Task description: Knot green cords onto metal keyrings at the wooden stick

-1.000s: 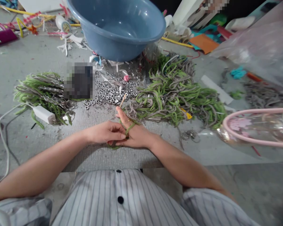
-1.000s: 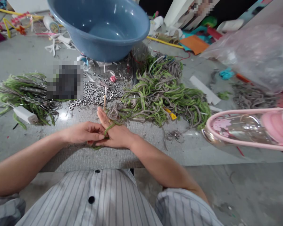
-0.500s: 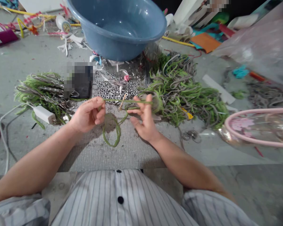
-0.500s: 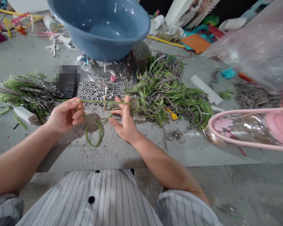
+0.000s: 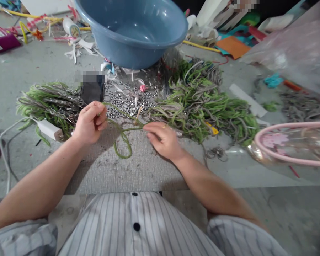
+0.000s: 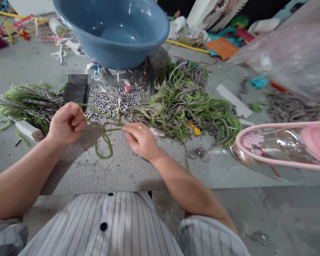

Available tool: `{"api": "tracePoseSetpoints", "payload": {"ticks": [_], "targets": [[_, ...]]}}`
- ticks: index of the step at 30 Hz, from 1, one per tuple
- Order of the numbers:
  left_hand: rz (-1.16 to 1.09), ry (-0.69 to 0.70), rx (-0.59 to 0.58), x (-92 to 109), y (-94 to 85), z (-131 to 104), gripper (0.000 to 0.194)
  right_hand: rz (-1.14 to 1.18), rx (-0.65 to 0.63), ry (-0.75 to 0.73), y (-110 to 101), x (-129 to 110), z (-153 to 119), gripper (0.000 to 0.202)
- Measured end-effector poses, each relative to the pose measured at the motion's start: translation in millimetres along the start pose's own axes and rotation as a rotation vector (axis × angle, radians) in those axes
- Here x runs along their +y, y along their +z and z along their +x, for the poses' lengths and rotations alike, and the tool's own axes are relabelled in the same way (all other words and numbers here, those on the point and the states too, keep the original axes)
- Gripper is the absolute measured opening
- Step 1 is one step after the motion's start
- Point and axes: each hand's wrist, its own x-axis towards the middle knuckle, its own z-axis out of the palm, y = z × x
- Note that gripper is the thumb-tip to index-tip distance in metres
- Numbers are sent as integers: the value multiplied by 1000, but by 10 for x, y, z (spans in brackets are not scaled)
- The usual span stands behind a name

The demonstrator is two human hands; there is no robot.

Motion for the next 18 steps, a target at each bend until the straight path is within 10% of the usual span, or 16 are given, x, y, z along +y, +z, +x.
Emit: {"api": "tracePoseSetpoints", "payload": {"ticks": [7,15,18], "targets": [[-29,44,-75,-35,43,-33,17,-255,-470,-109,211,-86,52,60],[-66,236,-7,-180,-42,73,14,-412,-471,-43,22,-76,34,21],[32,384,87,-264,-101,118,9,-194,-245,48,-52,-19,9,14]]}}
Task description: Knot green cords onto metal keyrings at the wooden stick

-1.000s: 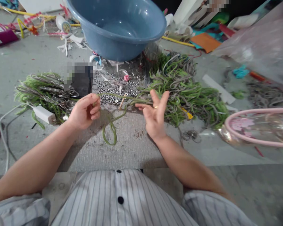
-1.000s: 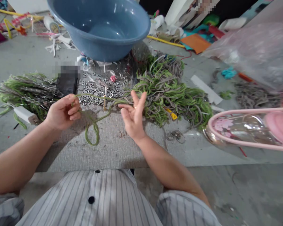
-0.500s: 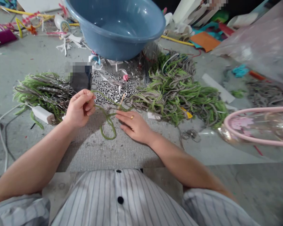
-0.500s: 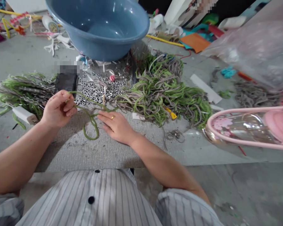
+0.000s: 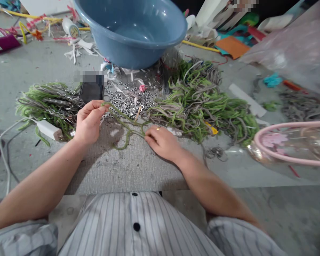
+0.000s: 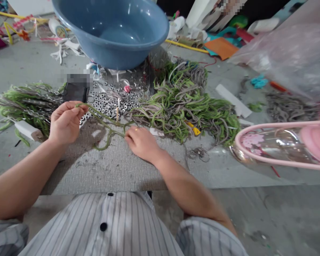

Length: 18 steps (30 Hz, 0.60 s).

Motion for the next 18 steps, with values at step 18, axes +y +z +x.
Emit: {"api": "tracePoseSetpoints", "payload": {"ticks": [18], "targets": [[976,388,-98,11,-31,-70,16,281,945,383,-230,1015,-38,46]]}}
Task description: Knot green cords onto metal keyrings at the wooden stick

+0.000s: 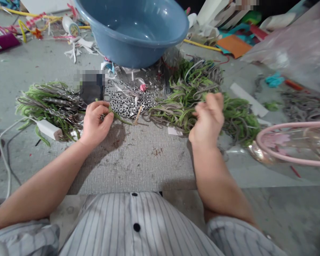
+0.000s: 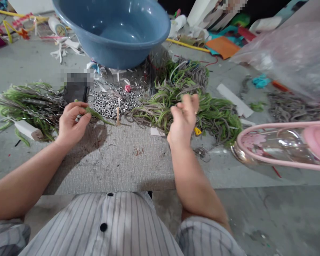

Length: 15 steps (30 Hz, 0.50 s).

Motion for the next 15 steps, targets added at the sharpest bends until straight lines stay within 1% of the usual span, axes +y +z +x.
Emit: {"api": "tracePoseSetpoints", "payload": {"ticks": [2,3,5,7,9,10,13,15], "targets": [[36,-22,-73,41,-18,9,23,-193,-135,-61,32,-68,-33,36],[54,-32,-104,62,-27,12,27,-287,-166,-127,46,-144,-64,32],[88,-54,-148,98,-40,10,37,-476,-166,-287,65,-332,-148,28],[139,-81,-173,126,-42,-2,44,-621,-157,-417,85,-508,-252,29],[222,-117,-194,153,-34,-20,45,-721,-210,-510,122,-627,-358,31],[269,-138,-208,166,-30,-28,43,-753,-271,-549,148,-663,-406,30],[370,-167,-256,207,-27,-41,38,-787,-537,-639,237,-706,-513,29],[403,-149,-256,221,-33,-43,35,-798,-655,-657,286,-708,-547,29]]}}
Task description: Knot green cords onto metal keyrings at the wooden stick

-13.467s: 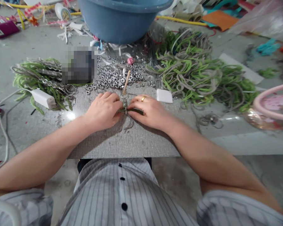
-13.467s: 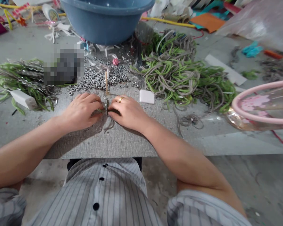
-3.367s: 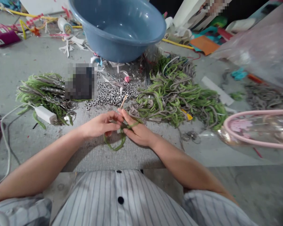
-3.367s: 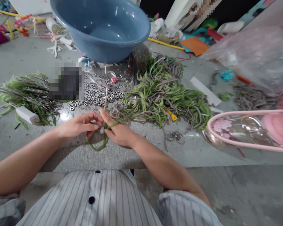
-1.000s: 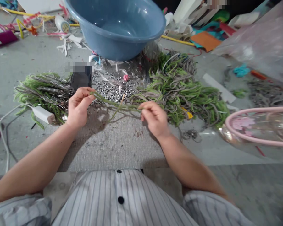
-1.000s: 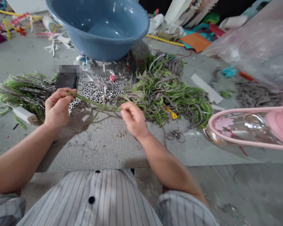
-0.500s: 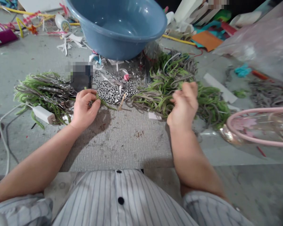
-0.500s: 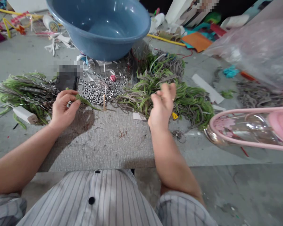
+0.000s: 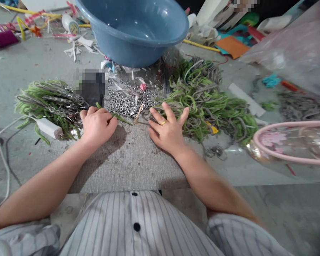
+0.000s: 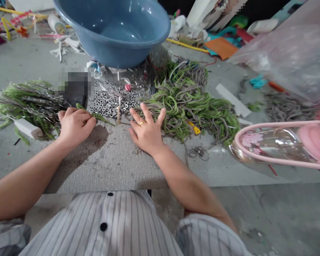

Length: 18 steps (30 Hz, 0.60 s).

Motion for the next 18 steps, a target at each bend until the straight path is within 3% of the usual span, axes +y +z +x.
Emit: {"api": "tracePoseSetpoints", "payload": {"ticks": [4,8,13,18], "targets": [[-8,79,97,-22,24,-8,29,58,-59,-29,44,-9,21,30],[-47,195,219,-48,115,-34,17,155,4,-7,75,25,22,32],[-26,246,300,-37,155,-76,5,250,93,10,51,31,8,29],[-9,405,249,42,98,-125,28,328,102,-140,-31,-32,-13,27]]}}
